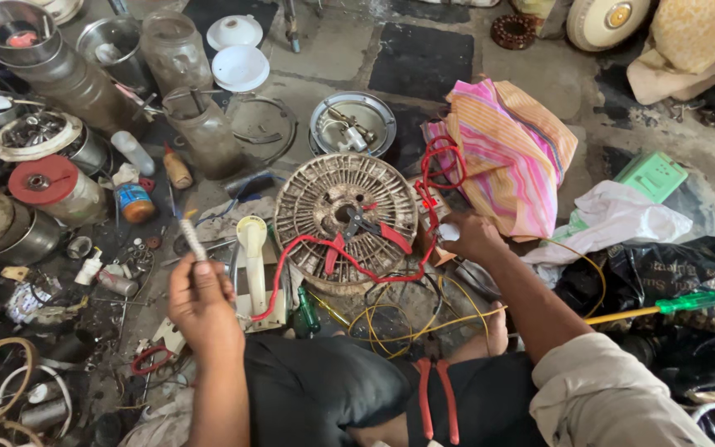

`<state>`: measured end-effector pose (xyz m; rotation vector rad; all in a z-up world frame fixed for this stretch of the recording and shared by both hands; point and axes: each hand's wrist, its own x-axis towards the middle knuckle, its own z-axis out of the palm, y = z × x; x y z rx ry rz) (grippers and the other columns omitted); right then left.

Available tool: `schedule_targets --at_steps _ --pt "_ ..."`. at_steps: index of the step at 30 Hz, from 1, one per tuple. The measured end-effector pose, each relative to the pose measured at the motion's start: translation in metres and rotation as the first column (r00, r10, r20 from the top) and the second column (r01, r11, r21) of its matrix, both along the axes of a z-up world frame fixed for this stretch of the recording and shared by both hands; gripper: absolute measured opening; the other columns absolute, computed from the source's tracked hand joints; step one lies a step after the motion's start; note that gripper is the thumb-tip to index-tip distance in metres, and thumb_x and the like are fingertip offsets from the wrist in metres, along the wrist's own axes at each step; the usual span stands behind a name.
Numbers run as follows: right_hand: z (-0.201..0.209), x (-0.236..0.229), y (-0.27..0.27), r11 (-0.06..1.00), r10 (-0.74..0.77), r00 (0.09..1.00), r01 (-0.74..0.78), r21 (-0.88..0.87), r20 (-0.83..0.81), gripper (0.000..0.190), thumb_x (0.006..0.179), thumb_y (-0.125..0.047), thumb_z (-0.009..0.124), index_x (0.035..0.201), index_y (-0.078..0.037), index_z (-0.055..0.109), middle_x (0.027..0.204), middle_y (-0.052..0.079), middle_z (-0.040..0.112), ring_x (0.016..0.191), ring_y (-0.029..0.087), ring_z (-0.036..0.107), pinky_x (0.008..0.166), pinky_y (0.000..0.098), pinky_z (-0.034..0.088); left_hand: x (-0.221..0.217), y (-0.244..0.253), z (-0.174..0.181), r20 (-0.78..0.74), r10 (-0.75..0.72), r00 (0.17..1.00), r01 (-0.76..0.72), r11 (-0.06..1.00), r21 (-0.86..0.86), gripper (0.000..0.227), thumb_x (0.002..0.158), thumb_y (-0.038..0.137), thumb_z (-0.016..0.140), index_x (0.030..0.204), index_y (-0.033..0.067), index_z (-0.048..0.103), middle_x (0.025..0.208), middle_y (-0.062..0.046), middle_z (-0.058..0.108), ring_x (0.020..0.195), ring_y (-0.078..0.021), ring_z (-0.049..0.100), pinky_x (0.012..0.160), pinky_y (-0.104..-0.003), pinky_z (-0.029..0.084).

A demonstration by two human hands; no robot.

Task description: The person repairs an electric iron by stripping and connecting wires, testing the internal components with a screwdriver, and reassembling the heating element housing.

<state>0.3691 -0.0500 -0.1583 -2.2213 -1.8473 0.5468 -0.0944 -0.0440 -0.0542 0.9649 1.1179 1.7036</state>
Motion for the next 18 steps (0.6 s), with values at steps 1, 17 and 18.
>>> schedule_targets --at_steps 1,17,18 --pt "0.002 -0.001 0.005 1.0 0.022 0.999 -0.022 -0.014 0.026 0.063 0.067 -0.04 0.087 0.125 -0.02 0.071 0.119 0.021 0.067 0.115 0.038 0.063 0.1 0.0474 0.05 0.001 0.003 -0.002 -0.049 -0.011 0.999 0.011 1.0 -0.018 0.02 0.109 0.012 0.057 0.126 0.003 0.061 0.092 -0.003 0.065 0.066 -0.0072 0.051 0.056 -0.023 0.042" --pt "-0.011 0.111 -0.122 0.382 -0.601 0.762 0.538 0.751 -0.24 0.039 0.096 -0.02 0.082 0.12 0.004 0.064 0.12 0.021 0.057 0.113 0.034 0.058 0.097 0.0461 0.051 0.012 0.004 -0.02 -0.096 -0.251 0.963 0.251 0.968 -0.01 0.024 0.107 0.015 0.055 0.125 0.0001 0.059 0.092 -0.006 0.068 0.067 -0.0099 0.058 0.061 -0.025 0.049" --pt "-0.014 0.123 -0.143 0.302 -0.612 0.729 0.575 0.761 -0.308 0.04 0.095 -0.02 0.083 0.12 0.005 0.064 0.124 0.021 0.056 0.117 0.034 0.059 0.1 0.0453 0.052 0.012 0.0 -0.016 -0.074 -0.262 0.962 0.263 0.965 -0.004 0.023 0.107 0.014 0.054 0.125 -0.0002 0.058 0.094 -0.006 0.069 0.073 -0.0098 0.062 0.067 -0.026 0.053"
